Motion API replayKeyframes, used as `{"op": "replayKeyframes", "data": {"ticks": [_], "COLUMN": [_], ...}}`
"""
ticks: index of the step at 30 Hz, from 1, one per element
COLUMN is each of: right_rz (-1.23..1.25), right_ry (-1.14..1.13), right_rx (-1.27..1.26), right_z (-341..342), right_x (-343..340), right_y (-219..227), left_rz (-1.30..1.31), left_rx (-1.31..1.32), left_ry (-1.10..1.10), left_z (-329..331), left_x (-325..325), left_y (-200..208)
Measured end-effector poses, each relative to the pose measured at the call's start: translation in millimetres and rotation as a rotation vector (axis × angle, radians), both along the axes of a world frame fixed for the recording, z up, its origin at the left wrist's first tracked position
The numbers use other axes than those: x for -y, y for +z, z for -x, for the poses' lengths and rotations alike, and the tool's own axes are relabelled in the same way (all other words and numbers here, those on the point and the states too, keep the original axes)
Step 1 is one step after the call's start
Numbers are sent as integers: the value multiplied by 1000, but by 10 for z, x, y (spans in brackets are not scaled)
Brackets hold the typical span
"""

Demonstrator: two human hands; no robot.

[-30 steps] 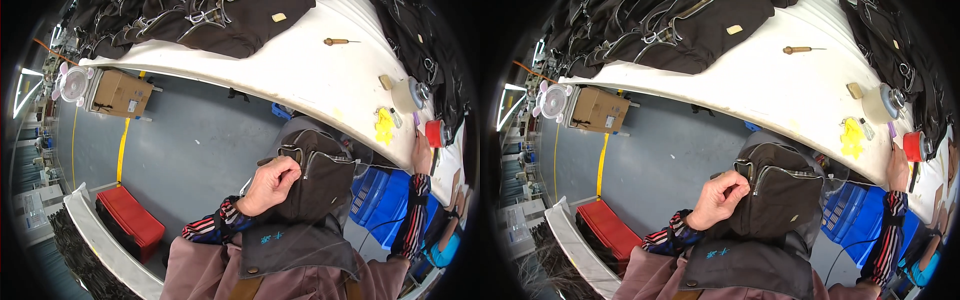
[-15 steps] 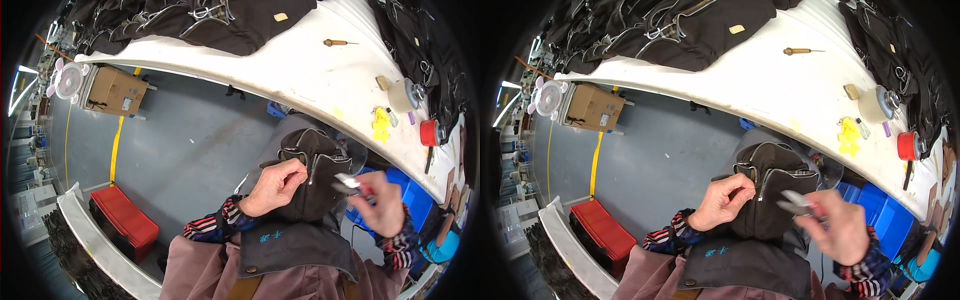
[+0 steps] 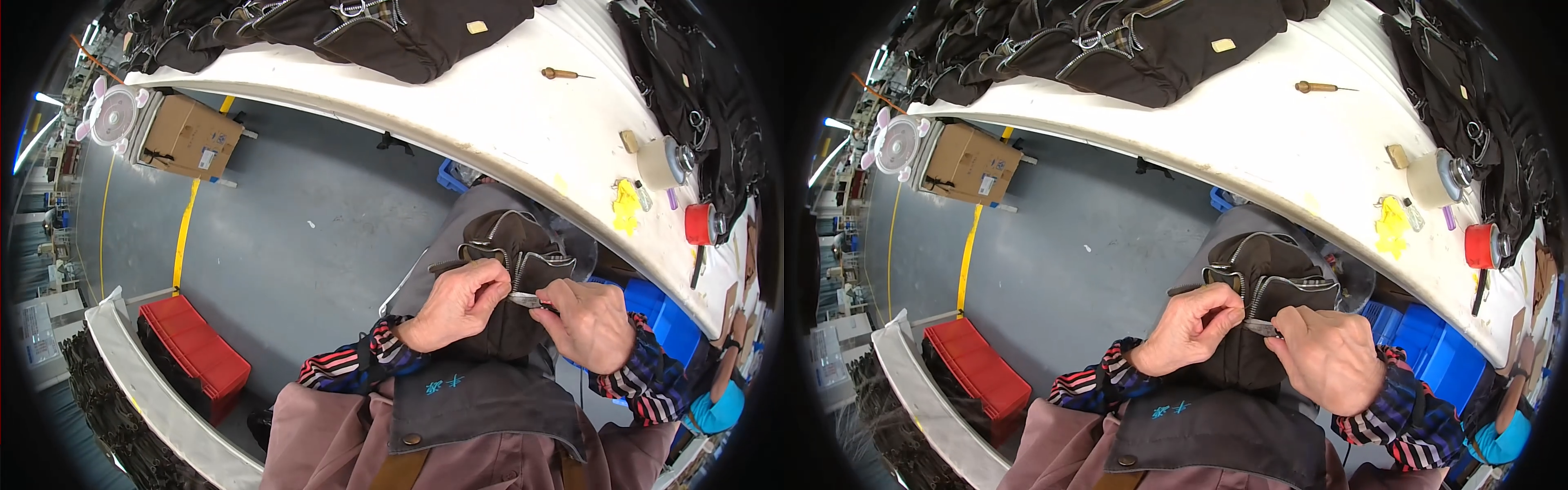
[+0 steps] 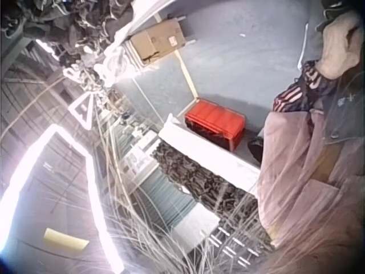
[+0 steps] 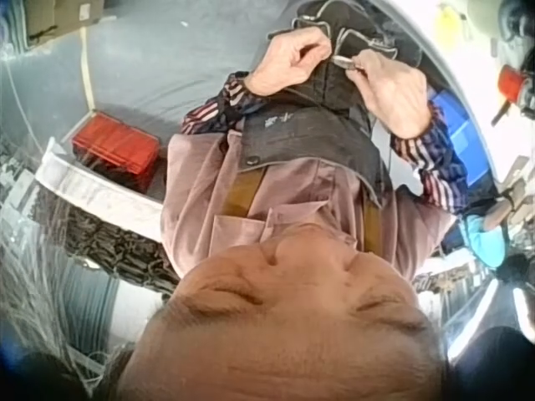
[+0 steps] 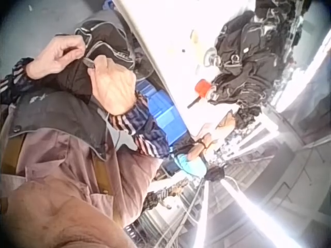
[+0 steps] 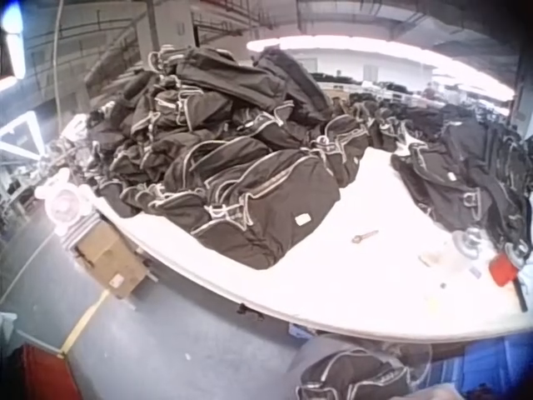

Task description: The recorder is trimming threads and finishing a leather bag at a workshop station.

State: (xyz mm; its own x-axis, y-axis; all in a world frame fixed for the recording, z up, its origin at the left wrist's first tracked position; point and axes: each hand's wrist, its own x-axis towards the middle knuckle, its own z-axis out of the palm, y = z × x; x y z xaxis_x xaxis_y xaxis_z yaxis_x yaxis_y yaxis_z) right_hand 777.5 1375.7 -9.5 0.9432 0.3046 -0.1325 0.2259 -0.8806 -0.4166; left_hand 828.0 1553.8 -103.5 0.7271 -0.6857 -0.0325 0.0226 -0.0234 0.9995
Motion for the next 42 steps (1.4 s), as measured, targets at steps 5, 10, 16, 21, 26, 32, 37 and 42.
{"op": "replayKeyframes", "data": {"ticks": [5, 10, 16, 21, 26, 32, 37, 42], "right_rz": [98, 195, 182, 43, -88, -538, -746, -795], "right_ry": [63, 150, 202, 119, -122, -388, -521, -638], "right_rx": [-2, -26, -96, -43, -84, -276, -369, -225], "right_z": [-78, -159, -175, -141, -18, 350, 466, 381], "right_x": [-76, -118, -84, -18, 108, -62, -70, -116], "right_y": [98, 141, 75, 52, -84, -817, -903, -1024], "left_rz": [1, -34, -79, 24, 50, 25, -859, -378], "left_rx": [28, 76, 148, -122, -289, 53, 969, 568], "left_ry": [2, -8, -38, -17, 16, 481, 398, -55], "left_z": [4, 1, -12, -4, -70, -393, -410, -247], "left_x": [15, 0, -26, -92, -247, -499, -700, -152], "left_y": [-4, 16, 57, -74, -126, -229, 39, -26]}}
